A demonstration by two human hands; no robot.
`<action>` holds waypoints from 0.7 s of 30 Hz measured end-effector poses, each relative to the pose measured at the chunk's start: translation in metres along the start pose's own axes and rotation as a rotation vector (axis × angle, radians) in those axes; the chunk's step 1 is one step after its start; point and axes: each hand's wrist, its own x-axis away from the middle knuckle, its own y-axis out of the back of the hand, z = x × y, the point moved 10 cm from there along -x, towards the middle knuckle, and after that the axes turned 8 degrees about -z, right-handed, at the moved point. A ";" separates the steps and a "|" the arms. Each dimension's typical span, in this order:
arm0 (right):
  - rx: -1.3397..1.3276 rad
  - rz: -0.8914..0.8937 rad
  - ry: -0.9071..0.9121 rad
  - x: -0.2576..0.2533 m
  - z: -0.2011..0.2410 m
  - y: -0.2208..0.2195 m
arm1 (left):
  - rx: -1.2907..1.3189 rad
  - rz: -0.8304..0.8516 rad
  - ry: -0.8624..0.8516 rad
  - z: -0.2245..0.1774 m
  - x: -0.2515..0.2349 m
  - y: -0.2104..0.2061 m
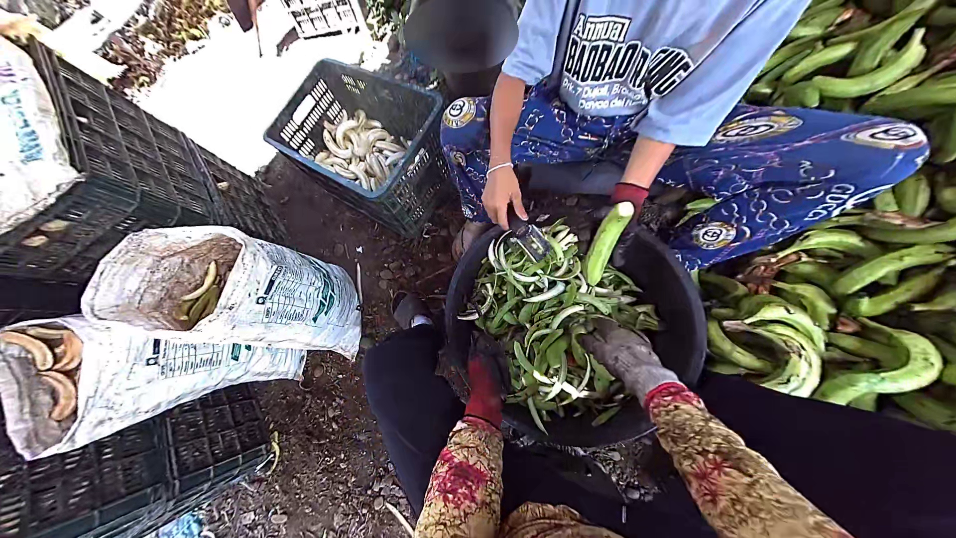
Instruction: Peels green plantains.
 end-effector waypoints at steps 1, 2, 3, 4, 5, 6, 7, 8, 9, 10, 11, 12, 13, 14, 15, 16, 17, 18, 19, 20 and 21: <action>0.075 -0.068 -0.062 -0.010 -0.014 -0.006 | -0.020 0.008 0.013 0.002 0.001 -0.001; 0.151 -0.103 -0.114 -0.017 -0.026 -0.013 | -0.031 0.015 0.019 0.003 0.002 -0.003; 0.211 -0.107 -0.152 -0.024 -0.035 -0.022 | -0.035 0.026 0.024 0.005 0.002 -0.005; 0.259 -0.093 -0.167 -0.030 -0.045 -0.033 | -0.033 0.036 0.031 0.006 0.002 -0.008; 0.291 -0.073 -0.157 -0.035 -0.052 -0.045 | -0.029 0.047 0.041 0.007 0.002 -0.011; 0.303 -0.052 -0.133 -0.038 -0.058 -0.054 | -0.033 0.051 0.054 0.007 0.003 -0.013; 0.300 -0.043 -0.104 -0.039 -0.062 -0.060 | -0.038 0.051 0.070 0.008 0.003 -0.016; 0.281 -0.048 -0.083 -0.039 -0.065 -0.062 | -0.041 0.050 0.080 0.008 0.003 -0.019; 0.249 -0.059 -0.080 -0.038 -0.068 -0.061 | -0.041 0.055 0.081 0.009 0.003 -0.021; 0.217 -0.067 -0.095 -0.037 -0.074 -0.058 | -0.034 0.064 0.083 0.010 0.003 -0.024; 0.170 -0.065 -0.127 -0.037 -0.083 -0.055 | -0.025 0.079 0.084 0.013 0.003 -0.027; 0.107 -0.058 -0.168 -0.036 -0.092 -0.051 | -0.019 0.096 0.085 0.016 0.002 -0.030; 0.027 -0.054 -0.206 -0.035 -0.100 -0.045 | -0.028 0.117 0.085 0.019 0.003 -0.032; -0.084 -0.063 -0.235 -0.033 -0.104 -0.036 | -0.063 0.126 0.094 0.020 0.005 -0.034; -0.223 -0.082 -0.256 -0.030 -0.106 -0.026 | -0.110 0.125 0.104 0.023 0.007 -0.035; -0.375 -0.109 -0.281 -0.026 -0.106 -0.016 | -0.177 0.119 0.095 0.024 0.009 -0.036; -0.536 -0.134 -0.311 -0.020 -0.105 -0.006 | -0.291 0.114 0.048 0.022 0.011 -0.036; -0.727 -0.151 -0.349 -0.012 -0.102 0.002 | -0.464 0.137 -0.033 0.016 0.016 -0.037; -0.948 -0.160 -0.378 -0.005 -0.098 0.009 | -0.668 0.216 -0.124 0.010 0.023 -0.043; -1.202 -0.161 -0.379 0.002 -0.092 0.017 | -0.808 0.298 -0.205 0.008 0.030 -0.051; -1.452 -0.153 -0.346 0.010 -0.087 0.027 | -0.860 0.353 -0.260 0.008 0.035 -0.057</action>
